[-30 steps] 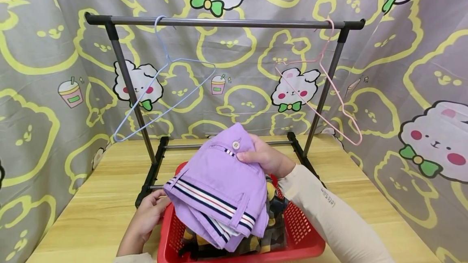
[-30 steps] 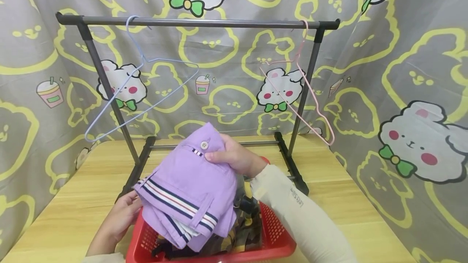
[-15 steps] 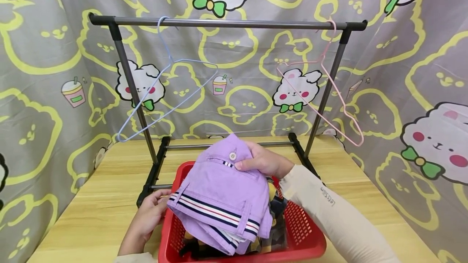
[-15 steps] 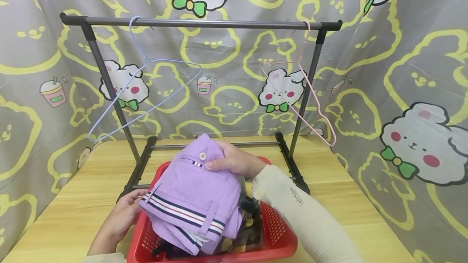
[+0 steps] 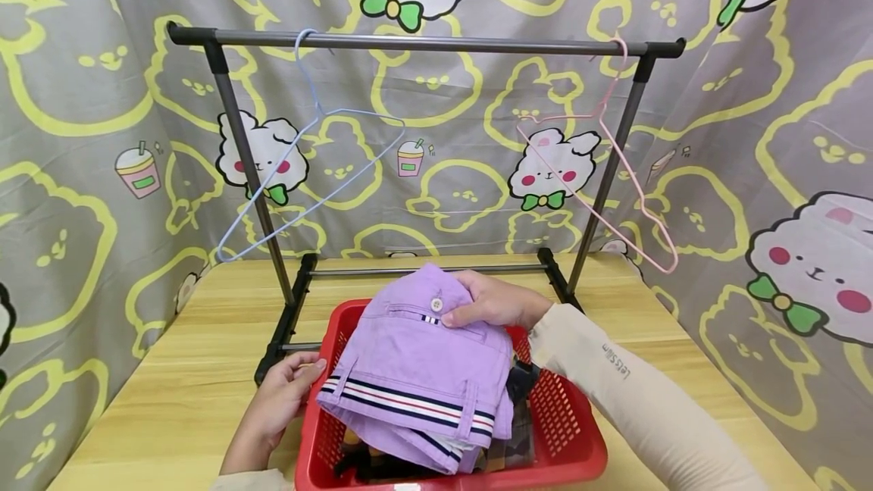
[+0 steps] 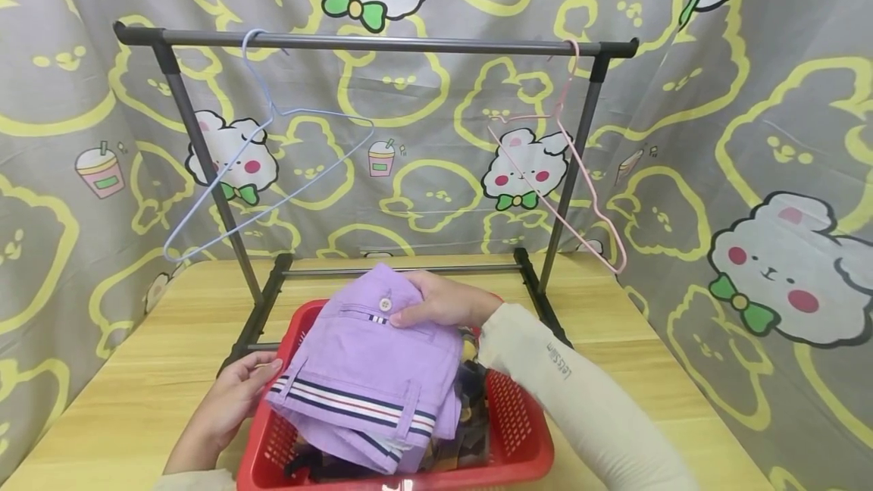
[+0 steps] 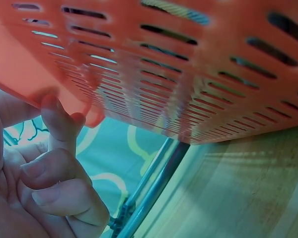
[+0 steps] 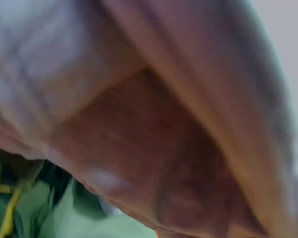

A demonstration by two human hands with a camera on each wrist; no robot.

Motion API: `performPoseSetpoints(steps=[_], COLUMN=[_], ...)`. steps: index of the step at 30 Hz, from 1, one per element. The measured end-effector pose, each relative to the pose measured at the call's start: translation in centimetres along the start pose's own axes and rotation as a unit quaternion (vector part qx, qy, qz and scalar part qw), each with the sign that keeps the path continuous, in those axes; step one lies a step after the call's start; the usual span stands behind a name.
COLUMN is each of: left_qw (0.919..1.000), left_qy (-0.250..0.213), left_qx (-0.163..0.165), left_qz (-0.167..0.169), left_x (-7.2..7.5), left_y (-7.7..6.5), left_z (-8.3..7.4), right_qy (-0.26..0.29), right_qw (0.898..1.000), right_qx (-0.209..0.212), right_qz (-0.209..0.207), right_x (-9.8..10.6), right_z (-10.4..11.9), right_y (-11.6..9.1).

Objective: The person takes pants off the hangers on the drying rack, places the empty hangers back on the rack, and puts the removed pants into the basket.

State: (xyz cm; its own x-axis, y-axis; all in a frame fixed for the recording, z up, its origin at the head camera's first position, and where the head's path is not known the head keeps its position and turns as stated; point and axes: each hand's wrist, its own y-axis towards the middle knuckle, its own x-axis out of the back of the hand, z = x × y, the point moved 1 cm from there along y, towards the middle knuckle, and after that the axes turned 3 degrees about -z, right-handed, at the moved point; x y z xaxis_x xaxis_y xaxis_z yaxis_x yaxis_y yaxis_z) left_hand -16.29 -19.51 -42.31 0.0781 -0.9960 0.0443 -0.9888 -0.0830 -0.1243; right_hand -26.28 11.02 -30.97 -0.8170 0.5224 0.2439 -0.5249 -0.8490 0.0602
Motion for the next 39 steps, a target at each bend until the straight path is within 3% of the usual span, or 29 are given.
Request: performPoseSetpoints(steps=[10,20,23,26,31,39], left_qw=[0.9999,0.9999,0.9999,0.9999,1.0000,0.9999], left_qy=[0.005,0.012,0.012,0.011,0.004,0.003], left_qx=[0.007,0.003,0.002,0.002,0.005,0.005], left_qz=[-0.007,-0.005,-0.001,-0.002,0.002,0.009], left_x=[0.1,0.2,0.3,0.3,0.2,0.3], left_y=[0.1,0.0,-0.1,-0.2,-0.2,0.0], left_z=[-0.1,-0.3,-0.3,-0.2,-0.2,-0.1], right_qy=[-0.123,-0.201,-0.249,-0.302,-0.353,-0.388], right_qw=[0.992,0.976,0.963,0.943,0.919,0.908], right_qx=[-0.008,-0.074,-0.103,-0.141,-0.177,-0.156], right_qz=[0.022,0.039,0.020,-0.001,0.003,0.015], right_x=[1.6,2.6,2.8,3.0,3.5,4.1], right_z=[-0.9,-1.6,-1.7,-1.7,-1.8,-2.1], right_y=[-0.3,-1.1,-1.3,-1.6,-1.7,-1.8])
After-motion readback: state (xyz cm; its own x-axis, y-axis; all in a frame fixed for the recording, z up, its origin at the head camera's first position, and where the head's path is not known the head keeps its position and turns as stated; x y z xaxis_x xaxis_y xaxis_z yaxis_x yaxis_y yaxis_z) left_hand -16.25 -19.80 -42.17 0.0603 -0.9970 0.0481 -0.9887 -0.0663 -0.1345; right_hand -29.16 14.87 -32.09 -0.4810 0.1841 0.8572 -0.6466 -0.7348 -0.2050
